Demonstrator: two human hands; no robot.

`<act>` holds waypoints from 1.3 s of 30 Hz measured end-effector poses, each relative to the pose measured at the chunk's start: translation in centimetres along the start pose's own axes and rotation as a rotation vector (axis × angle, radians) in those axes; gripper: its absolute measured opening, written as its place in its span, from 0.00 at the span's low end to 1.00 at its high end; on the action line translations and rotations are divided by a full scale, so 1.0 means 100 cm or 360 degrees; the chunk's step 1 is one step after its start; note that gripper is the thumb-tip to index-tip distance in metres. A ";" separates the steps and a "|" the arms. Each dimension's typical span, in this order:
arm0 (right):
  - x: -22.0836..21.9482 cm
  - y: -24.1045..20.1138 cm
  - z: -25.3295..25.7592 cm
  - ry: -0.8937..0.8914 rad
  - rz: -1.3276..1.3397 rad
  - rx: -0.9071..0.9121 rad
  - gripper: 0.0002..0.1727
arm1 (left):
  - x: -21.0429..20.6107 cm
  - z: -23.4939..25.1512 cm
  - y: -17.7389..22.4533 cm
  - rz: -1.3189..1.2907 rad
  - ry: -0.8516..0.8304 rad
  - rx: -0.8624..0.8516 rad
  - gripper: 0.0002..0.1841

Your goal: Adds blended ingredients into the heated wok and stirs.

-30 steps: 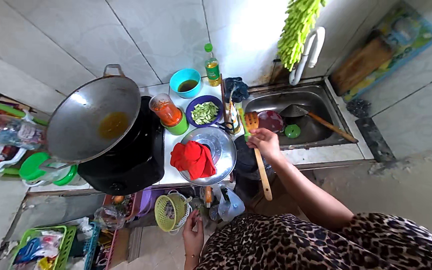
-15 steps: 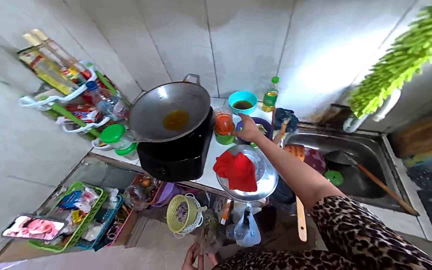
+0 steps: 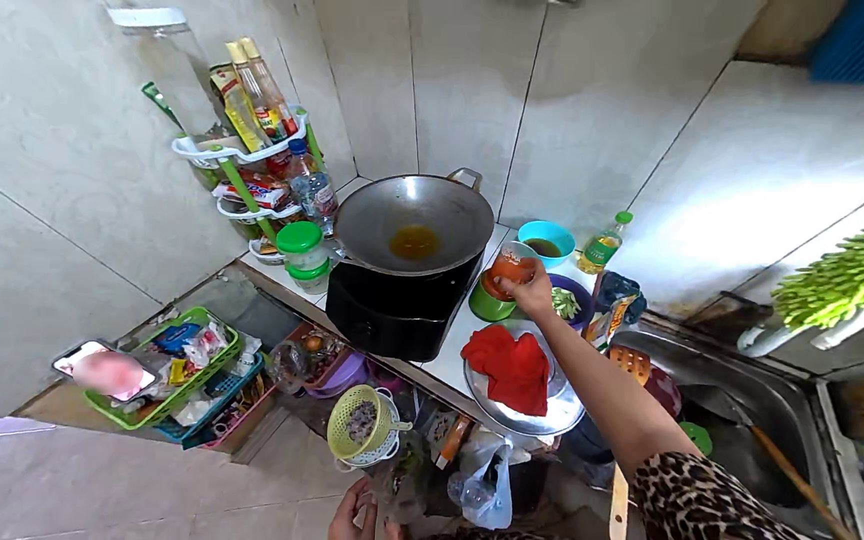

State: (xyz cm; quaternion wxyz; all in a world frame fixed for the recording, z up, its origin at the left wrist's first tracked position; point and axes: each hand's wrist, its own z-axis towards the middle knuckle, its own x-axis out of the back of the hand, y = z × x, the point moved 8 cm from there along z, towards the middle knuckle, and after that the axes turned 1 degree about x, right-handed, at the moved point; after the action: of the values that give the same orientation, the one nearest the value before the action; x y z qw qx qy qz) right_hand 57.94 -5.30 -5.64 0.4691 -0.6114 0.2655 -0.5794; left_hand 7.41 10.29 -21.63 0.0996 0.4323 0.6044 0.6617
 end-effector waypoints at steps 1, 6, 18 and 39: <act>0.006 -0.004 -0.006 0.0042 0.0036 0.0032 0.49 | -0.002 0.001 0.002 -0.0005 -0.0008 -0.0037 0.22; 0.048 -0.038 -0.035 0.0223 0.0257 0.0369 0.48 | -0.014 0.016 0.055 -0.0111 -0.0063 -0.0373 0.22; 0.098 -0.145 -0.215 -0.0232 -0.0137 0.0919 0.51 | -0.100 0.038 0.302 -0.0331 -0.0221 -0.1020 0.66; 0.032 -0.015 -0.288 -0.0313 0.2484 -0.0635 0.42 | -0.055 0.035 0.297 -0.0564 -0.0499 -0.1015 0.43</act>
State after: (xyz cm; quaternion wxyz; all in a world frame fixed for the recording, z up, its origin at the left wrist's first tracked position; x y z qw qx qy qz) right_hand 30.64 -15.07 -6.02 0.6415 -0.3703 0.6712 0.0293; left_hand 24.77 1.72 1.83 0.4326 0.3646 0.4112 0.7148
